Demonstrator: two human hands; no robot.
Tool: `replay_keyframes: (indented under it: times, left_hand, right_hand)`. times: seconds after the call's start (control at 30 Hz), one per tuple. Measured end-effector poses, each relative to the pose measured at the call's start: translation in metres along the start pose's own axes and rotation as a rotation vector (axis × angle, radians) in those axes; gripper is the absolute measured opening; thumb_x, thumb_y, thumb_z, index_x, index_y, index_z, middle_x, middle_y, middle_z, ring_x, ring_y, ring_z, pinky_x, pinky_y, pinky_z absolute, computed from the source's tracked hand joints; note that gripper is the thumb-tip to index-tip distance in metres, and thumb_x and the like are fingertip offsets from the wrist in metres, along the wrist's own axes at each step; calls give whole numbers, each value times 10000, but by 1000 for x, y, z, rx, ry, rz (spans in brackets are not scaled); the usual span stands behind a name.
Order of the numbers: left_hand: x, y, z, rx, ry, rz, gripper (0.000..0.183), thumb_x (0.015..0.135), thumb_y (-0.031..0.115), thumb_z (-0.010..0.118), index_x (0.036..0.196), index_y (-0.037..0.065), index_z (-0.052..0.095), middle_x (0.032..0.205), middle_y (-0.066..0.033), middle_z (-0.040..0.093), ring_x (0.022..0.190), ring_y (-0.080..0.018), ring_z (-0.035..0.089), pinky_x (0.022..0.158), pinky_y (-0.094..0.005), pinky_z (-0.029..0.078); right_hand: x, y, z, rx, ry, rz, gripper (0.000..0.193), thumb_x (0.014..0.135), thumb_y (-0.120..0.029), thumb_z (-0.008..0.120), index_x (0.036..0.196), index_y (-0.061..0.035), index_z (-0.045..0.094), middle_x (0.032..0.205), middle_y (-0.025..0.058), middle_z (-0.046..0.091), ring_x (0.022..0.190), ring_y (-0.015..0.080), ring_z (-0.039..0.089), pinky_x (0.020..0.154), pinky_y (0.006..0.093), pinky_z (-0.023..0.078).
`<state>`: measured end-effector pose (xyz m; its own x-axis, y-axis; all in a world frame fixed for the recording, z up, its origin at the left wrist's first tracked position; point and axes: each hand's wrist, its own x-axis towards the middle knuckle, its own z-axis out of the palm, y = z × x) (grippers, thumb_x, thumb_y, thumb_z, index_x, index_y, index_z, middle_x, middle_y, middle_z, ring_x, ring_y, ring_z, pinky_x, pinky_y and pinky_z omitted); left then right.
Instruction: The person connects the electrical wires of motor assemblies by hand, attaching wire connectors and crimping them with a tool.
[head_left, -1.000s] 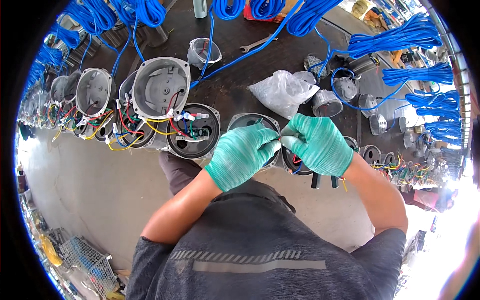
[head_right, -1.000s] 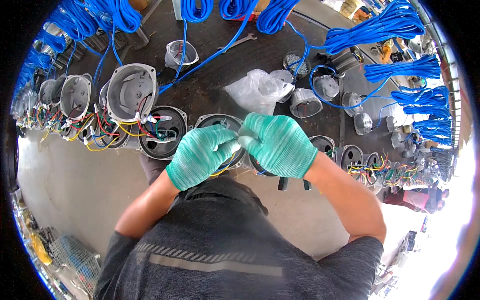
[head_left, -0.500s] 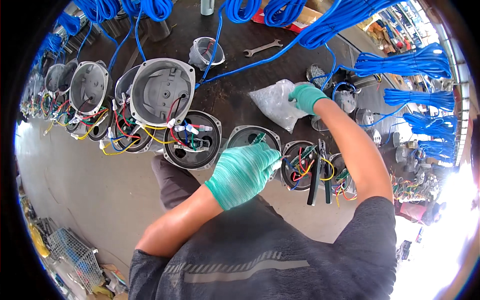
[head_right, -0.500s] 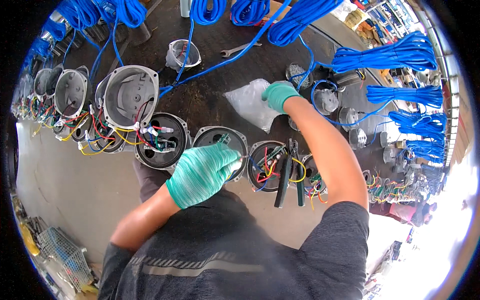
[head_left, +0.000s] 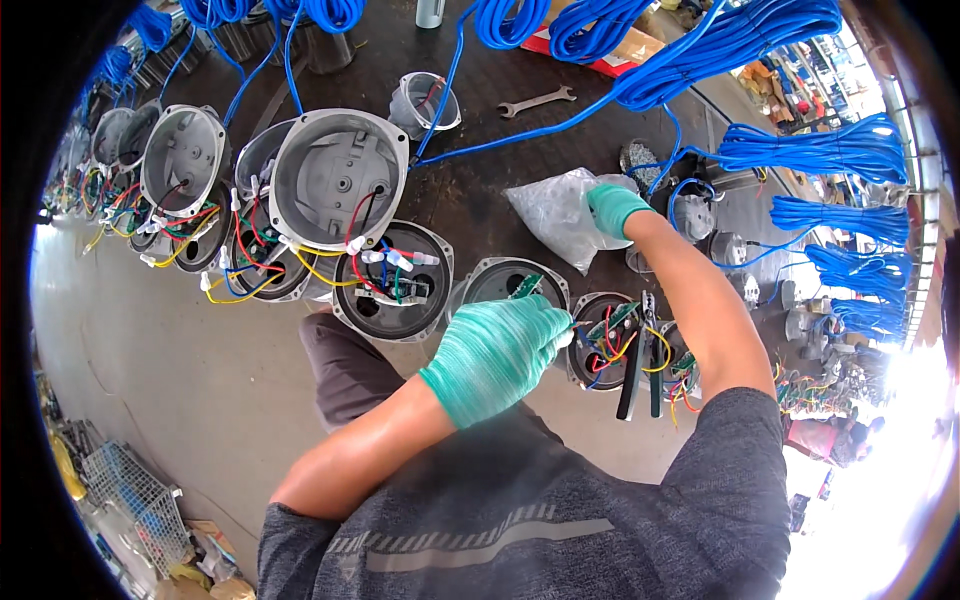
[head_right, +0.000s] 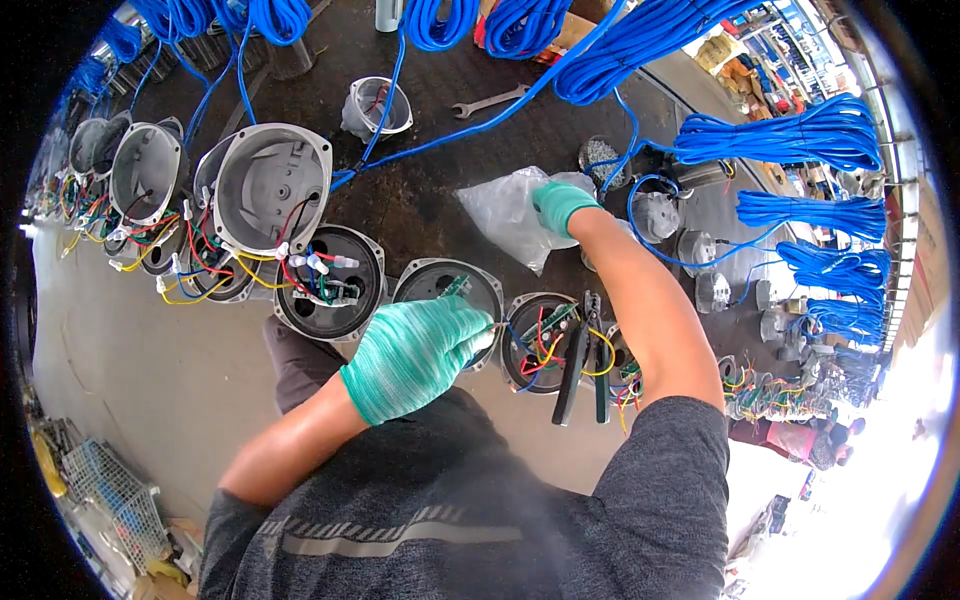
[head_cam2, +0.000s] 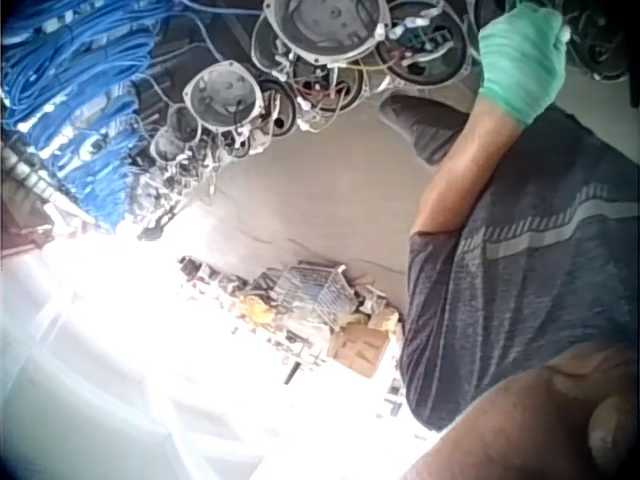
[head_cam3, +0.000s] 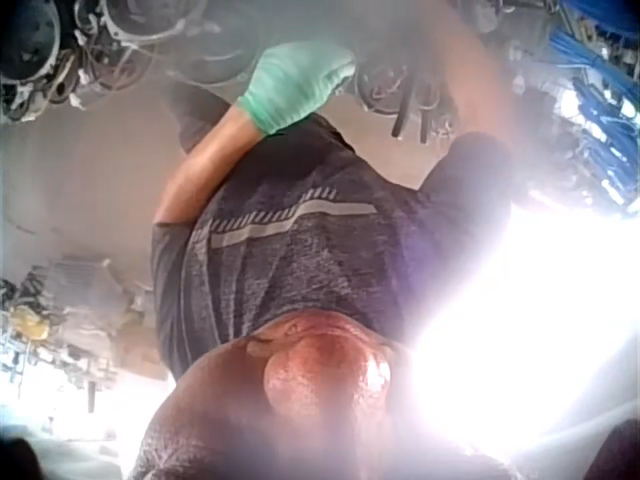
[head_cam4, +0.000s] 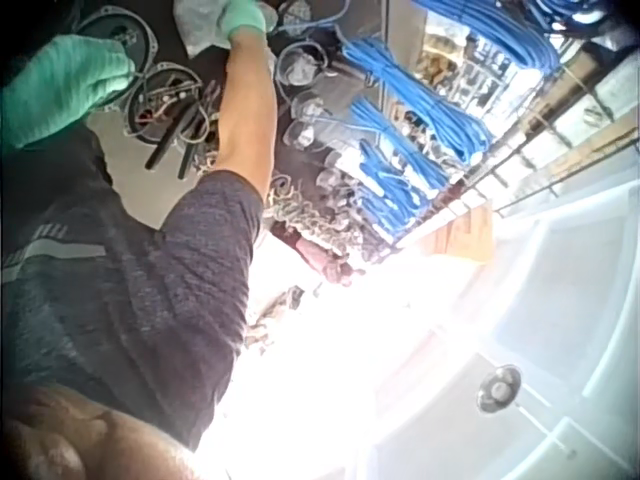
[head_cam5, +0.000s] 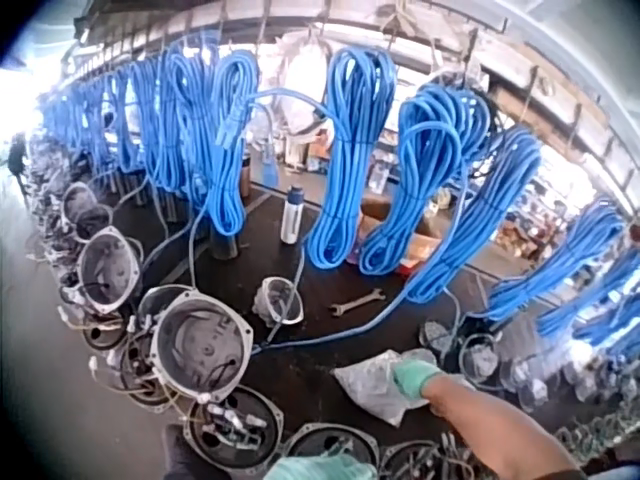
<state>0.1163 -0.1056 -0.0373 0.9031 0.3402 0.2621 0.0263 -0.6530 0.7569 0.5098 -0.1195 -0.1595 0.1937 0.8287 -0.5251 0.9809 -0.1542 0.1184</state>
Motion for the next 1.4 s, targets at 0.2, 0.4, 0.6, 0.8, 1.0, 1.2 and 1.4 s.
replay_keyframes:
  times: [0.2, 0.4, 0.6, 0.8, 1.0, 1.2, 1.4]
  left_hand:
    - [3, 0, 3, -17, 50, -15, 152, 986, 207, 758, 1049, 73, 795, 913, -157, 762, 783, -377, 734, 679, -464, 581]
    - [6, 5, 3, -35, 78, -88, 189, 985, 217, 772, 1038, 42, 821, 920, -193, 772, 775, -398, 734, 680, -451, 579]
    - [8, 7, 2, -56, 39, -123, 207, 983, 227, 781, 1044, 33, 824, 933, -207, 770, 788, -402, 741, 686, -446, 586]
    - [6, 4, 3, -44, 31, -98, 212, 977, 228, 783, 1045, 33, 823, 925, -210, 768, 781, -405, 743, 680, -448, 587]
    - [6, 3, 2, -30, 25, -84, 222, 977, 237, 785, 1047, 30, 821, 912, -216, 767, 775, -403, 745, 677, -445, 589]
    - [3, 3, 2, -41, 22, -79, 199, 953, 219, 806, 1029, 36, 819, 884, -205, 758, 750, -406, 732, 663, -449, 579]
    - [3, -1, 0, -122, 35, -73, 178, 961, 169, 795, 1039, 9, 810, 910, -215, 762, 773, -402, 740, 678, -435, 576]
  right_hand:
    - [-82, -8, -76, 220, 211, 92, 277, 974, -154, 644, 1222, -43, 691, 1111, 271, 754, 1052, 487, 717, 919, 554, 561]
    - [-191, -58, -136, 524, 309, -13, 284, 1073, -179, 602, 1306, -28, 661, 1082, 224, 763, 1027, 376, 746, 930, 469, 567]
    - [-251, -131, -118, 1189, 507, -131, 209, 1017, -126, 749, 1203, -34, 726, 1096, 26, 735, 978, 118, 674, 920, 309, 556]
    - [-256, -153, -83, 1684, 450, 59, 196, 1003, -67, 773, 1195, -31, 747, 977, -7, 745, 756, 38, 649, 694, 231, 552]
    - [-250, -167, -85, 1512, 424, 90, 199, 1015, -64, 750, 1209, -19, 752, 1011, 9, 783, 817, 40, 678, 724, 238, 571]
    - [-245, -174, -89, 1338, 300, 104, 245, 1010, -146, 772, 1214, -11, 771, 1020, 71, 802, 919, 89, 724, 857, 302, 599]
    - [-249, -169, -93, 1303, 309, -22, 360, 1009, -204, 775, 1305, -5, 728, 1051, 121, 801, 975, 120, 747, 892, 294, 587]
